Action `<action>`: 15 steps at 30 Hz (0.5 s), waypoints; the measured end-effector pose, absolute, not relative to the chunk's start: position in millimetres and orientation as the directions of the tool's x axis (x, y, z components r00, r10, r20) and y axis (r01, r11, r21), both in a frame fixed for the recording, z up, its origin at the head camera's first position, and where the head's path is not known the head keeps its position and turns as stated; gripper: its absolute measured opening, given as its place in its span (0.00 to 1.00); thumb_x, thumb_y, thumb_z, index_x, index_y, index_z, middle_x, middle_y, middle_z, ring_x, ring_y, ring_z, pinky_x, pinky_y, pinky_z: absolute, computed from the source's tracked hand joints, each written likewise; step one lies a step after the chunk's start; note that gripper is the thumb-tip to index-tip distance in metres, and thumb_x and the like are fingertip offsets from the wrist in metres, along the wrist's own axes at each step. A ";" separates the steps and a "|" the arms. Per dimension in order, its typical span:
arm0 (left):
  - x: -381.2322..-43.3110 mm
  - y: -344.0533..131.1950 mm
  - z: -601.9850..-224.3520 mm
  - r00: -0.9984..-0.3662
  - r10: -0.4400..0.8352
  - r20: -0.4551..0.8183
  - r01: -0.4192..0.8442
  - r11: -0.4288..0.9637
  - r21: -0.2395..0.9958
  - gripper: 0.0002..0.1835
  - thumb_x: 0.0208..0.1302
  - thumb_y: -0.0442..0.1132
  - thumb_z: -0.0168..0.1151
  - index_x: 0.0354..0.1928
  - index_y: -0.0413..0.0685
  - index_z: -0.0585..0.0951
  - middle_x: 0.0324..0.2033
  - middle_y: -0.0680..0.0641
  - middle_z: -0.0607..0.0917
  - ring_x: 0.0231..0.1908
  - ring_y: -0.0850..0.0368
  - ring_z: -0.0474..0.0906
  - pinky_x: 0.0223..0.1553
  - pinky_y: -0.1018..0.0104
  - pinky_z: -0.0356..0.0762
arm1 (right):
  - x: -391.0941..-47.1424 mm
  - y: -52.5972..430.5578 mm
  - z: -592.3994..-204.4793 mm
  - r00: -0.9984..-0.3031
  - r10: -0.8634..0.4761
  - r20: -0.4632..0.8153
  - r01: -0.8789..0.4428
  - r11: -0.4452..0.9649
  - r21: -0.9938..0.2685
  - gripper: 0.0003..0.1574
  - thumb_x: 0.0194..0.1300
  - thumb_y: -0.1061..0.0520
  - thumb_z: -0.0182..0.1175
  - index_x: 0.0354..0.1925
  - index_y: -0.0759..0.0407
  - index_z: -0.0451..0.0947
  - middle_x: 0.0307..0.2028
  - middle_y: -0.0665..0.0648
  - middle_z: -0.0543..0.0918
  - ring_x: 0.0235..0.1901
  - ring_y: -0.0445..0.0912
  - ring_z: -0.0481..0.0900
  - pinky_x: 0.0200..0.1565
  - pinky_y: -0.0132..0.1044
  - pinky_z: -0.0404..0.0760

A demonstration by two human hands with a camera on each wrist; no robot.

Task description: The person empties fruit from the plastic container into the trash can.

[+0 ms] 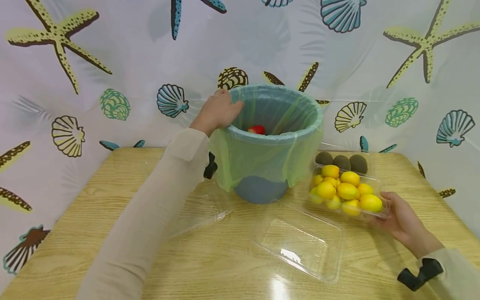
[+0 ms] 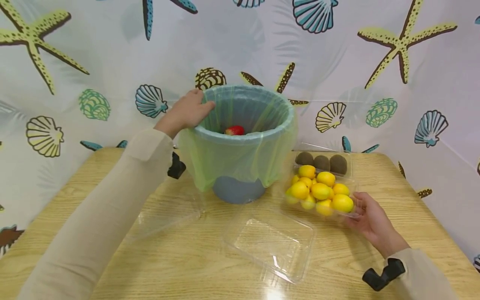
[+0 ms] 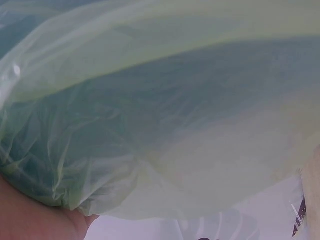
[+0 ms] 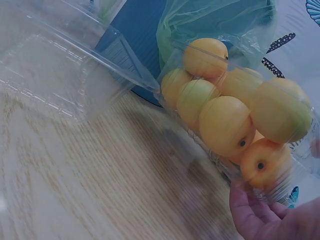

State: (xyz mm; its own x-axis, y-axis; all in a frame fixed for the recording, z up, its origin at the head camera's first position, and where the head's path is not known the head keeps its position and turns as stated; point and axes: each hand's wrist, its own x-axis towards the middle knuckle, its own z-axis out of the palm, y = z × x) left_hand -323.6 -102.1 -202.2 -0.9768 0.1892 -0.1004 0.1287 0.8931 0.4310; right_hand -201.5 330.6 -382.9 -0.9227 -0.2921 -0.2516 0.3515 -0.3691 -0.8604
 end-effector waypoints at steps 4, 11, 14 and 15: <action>-323.6 -100.9 -202.1 -0.977 0.190 -0.101 0.131 0.895 0.426 0.36 0.75 0.53 0.30 0.74 0.35 0.40 0.75 0.41 0.36 0.74 0.41 0.35 0.73 0.50 0.42 | -202.0 336.4 -378.6 -0.916 -0.319 -0.245 0.369 -0.424 -0.827 0.25 0.76 0.51 0.35 0.38 0.58 0.78 0.38 0.50 0.83 0.40 0.45 0.81 0.45 0.40 0.82; -323.3 -100.8 -202.9 -0.977 0.190 -0.092 0.135 0.897 0.421 0.36 0.75 0.53 0.30 0.74 0.35 0.41 0.75 0.41 0.36 0.74 0.41 0.35 0.73 0.50 0.41 | -204.2 343.6 -369.6 -0.921 -0.316 -0.227 0.360 -0.472 -0.805 0.25 0.77 0.51 0.34 0.39 0.59 0.77 0.39 0.54 0.83 0.41 0.48 0.83 0.44 0.41 0.83; -323.6 -100.9 -202.9 -0.978 0.190 -0.088 0.137 0.898 0.418 0.36 0.75 0.53 0.30 0.74 0.35 0.42 0.75 0.40 0.37 0.74 0.41 0.36 0.73 0.50 0.42 | -204.7 346.3 -366.7 -0.917 -0.347 -0.194 0.360 -0.518 -0.776 0.28 0.77 0.51 0.33 0.39 0.61 0.79 0.40 0.57 0.85 0.42 0.51 0.83 0.45 0.43 0.82; -323.7 -100.9 -202.9 -0.978 0.190 -0.087 0.137 0.898 0.418 0.36 0.75 0.53 0.30 0.74 0.35 0.42 0.75 0.40 0.37 0.74 0.41 0.36 0.73 0.50 0.42 | -204.9 347.1 -365.7 -0.917 -0.353 -0.184 0.359 -0.534 -0.765 0.29 0.77 0.51 0.33 0.39 0.61 0.80 0.40 0.58 0.86 0.43 0.52 0.83 0.46 0.44 0.82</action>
